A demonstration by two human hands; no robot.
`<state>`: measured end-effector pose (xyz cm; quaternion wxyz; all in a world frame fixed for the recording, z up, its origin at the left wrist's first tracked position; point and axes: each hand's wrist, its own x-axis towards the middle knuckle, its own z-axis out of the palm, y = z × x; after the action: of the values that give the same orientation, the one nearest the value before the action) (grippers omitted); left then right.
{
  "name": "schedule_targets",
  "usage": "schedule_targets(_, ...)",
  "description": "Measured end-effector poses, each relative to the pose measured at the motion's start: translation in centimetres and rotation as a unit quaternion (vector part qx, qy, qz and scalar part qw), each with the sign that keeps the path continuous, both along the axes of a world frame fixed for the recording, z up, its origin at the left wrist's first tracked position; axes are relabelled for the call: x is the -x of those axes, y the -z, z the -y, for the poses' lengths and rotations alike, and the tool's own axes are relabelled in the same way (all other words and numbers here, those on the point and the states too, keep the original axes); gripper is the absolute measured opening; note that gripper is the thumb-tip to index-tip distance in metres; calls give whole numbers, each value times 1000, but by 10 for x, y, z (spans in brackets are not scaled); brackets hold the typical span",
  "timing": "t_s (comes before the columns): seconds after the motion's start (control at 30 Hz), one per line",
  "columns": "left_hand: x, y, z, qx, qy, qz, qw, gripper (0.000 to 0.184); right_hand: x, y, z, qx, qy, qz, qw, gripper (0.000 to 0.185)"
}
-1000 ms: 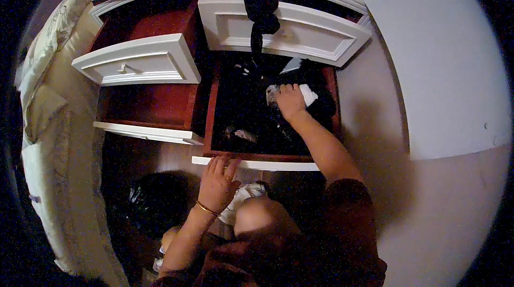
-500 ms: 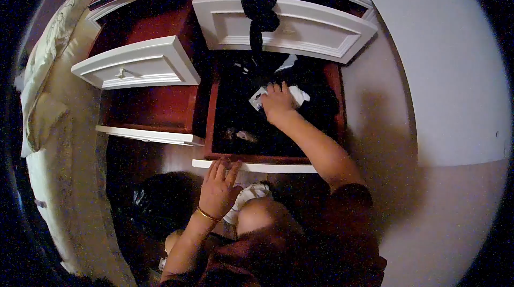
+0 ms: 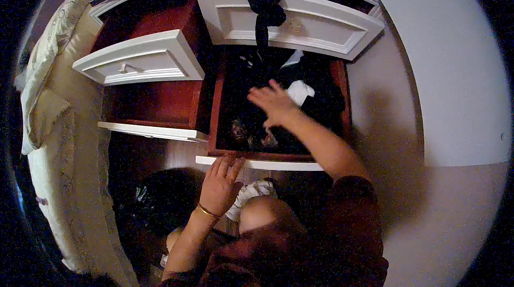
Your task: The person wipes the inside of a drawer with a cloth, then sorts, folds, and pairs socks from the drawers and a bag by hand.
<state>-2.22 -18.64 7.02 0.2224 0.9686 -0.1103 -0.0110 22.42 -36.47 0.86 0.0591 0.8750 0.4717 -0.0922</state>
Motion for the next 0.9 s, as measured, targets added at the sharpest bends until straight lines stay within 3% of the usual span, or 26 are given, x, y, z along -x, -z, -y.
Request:
schedule_targets(0.1,-7,-4,2,12,10,-6,1000,68,-29,-11,29,53,97,2,994,97)
schedule_targets(0.33,-4,-2,-3,7,13,-12,1000,68,-38,-1,23,24,81,43,995,78)
schedule_targets(0.63,-2,-1,-3,9,17,-12,1000,71,-24,-4,26,-116,45,34,992,70)
schedule_targets(0.83,-4,-3,-3,-7,25,-18,999,74,9,-28,7,-196,-53,78,976,40)
schedule_targets(0.9,-5,-3,-2,-10,22,-22,999,75,21,-27,-8,-314,-202,45,927,16)
